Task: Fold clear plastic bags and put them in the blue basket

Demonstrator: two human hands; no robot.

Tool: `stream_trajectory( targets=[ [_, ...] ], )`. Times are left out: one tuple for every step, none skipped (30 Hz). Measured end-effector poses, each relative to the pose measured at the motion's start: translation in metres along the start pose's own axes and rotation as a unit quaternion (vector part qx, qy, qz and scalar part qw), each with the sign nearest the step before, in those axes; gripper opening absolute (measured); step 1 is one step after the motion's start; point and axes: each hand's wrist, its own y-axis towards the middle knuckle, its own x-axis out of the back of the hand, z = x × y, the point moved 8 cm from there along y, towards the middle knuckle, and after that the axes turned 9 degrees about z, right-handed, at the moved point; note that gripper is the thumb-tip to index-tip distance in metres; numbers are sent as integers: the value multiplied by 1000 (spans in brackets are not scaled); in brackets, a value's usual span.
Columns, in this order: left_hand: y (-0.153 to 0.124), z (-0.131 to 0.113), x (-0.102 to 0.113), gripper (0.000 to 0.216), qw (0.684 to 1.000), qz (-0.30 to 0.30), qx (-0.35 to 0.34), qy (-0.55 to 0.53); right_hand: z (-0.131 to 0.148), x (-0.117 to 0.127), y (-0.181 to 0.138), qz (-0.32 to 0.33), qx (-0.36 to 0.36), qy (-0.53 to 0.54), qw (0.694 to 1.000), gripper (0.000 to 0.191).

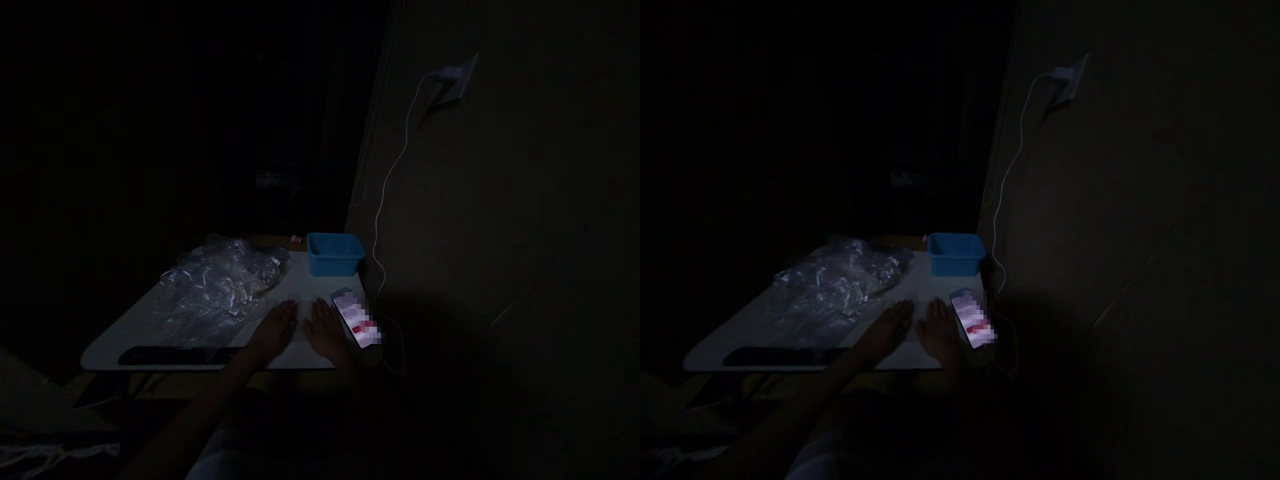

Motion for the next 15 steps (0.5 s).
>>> stream_trajectory(
  targets=[
    [-7,0,-2,48,1000,5,10,2,0,0,0,2,0,0,1000,60],
    [-12,1,-4,49,1000,11,24,6,0,0,0,2,0,-1,1000,60],
    [-16,4,-4,50,999,17,41,12,1,0,0,2,1,-1,1000,60],
    [-20,7,-4,51,998,24,58,19,1,0,0,0,2,-2,1000,60],
    [-22,11,-3,52,997,30,72,23,2,0,0,-1,3,-1,1000,59],
    [-23,14,-2,52,995,37,84,25,2,0,0,-1,3,1,1000,58],
    [-24,17,-1,53,994,43,93,27,1,0,0,-1,3,5,1000,58],
    [-24,18,0,54,994,47,99,28,0,0,0,-2,1,11,1000,57],
    [-24,19,1,54,993,48,101,30,-1,1,1,-5,-1,19,1000,57],
    [-24,19,2,55,993,49,102,32,-4,2,1,-13,-2,29,999,56],
    [-24,18,3,55,993,48,103,34,-6,4,2,-23,0,40,999,54],
    [-24,18,4,55,993,47,102,36,-8,6,2,-38,2,51,998,52],
    [-24,17,4,54,993,45,102,37,-11,8,2,-54,5,61,997,51],
    [-24,16,4,54,993,44,101,37,-13,11,2,-68,6,69,995,50],
    [-24,16,4,54,993,43,101,36,-14,13,1,-79,9,74,994,49]
  ],
)
